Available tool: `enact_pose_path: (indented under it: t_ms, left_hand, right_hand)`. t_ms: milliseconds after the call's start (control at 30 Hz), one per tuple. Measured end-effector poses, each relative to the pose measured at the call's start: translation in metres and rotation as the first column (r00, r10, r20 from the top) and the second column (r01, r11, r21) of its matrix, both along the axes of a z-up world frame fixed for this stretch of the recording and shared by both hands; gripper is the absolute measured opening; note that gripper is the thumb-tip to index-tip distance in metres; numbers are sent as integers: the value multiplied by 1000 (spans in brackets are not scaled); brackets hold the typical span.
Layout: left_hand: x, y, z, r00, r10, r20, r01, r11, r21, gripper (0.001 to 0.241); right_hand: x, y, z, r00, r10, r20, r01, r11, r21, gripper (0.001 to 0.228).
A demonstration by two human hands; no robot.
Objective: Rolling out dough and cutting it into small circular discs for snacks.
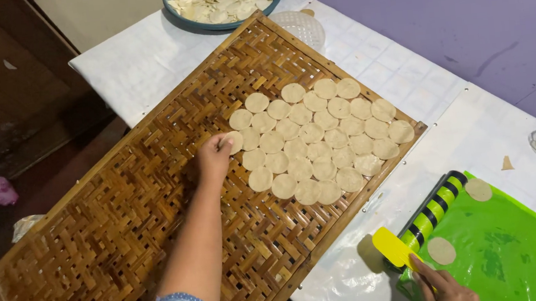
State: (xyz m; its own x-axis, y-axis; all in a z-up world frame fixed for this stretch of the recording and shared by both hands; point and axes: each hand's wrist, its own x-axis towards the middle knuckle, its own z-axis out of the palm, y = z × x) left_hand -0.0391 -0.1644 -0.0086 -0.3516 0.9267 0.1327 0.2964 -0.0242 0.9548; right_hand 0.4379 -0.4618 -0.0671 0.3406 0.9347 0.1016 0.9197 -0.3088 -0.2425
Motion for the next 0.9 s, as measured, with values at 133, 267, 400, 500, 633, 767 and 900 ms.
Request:
enact_pose_path:
  t_ms: [133, 267, 400, 500, 633, 767, 900]
  left_hand:
    - [0, 16, 17, 975, 20, -220, -69, 974, -216, 23]
    - [7, 8, 46, 924, 190, -330, -234, 967, -98, 18]
    - [20, -11, 82, 854, 107, -509, -255, 939, -230, 21]
    - [-6, 14, 15, 755, 179, -631, -168, 983, 78, 25]
    - [-17, 35, -25, 742, 211, -636, -115, 975, 189, 45]
    - [-7, 18, -5, 721, 276, -635, -139, 956, 257, 41]
    - [15, 7, 9, 793, 278, -542, -124, 945, 303, 37]
  right_hand:
    - [20, -6, -30, 995, 41, -94, -28, 990, 138, 39]
    - [46, -11, -61, 984, 63, -167, -33, 984, 178, 34]
    - [49, -23, -46, 963, 11, -268, 45, 979, 199, 33]
    - [16, -17, 46, 955, -245, -164, 255, 966, 40, 33]
    - [55, -3, 64, 916, -396, -61, 399, 914, 66, 31]
    - [97, 30, 54, 848, -522, 94, 530, 830, -173, 32]
    - [118, 68, 49, 871, -416, 263, 476, 846, -240, 33]
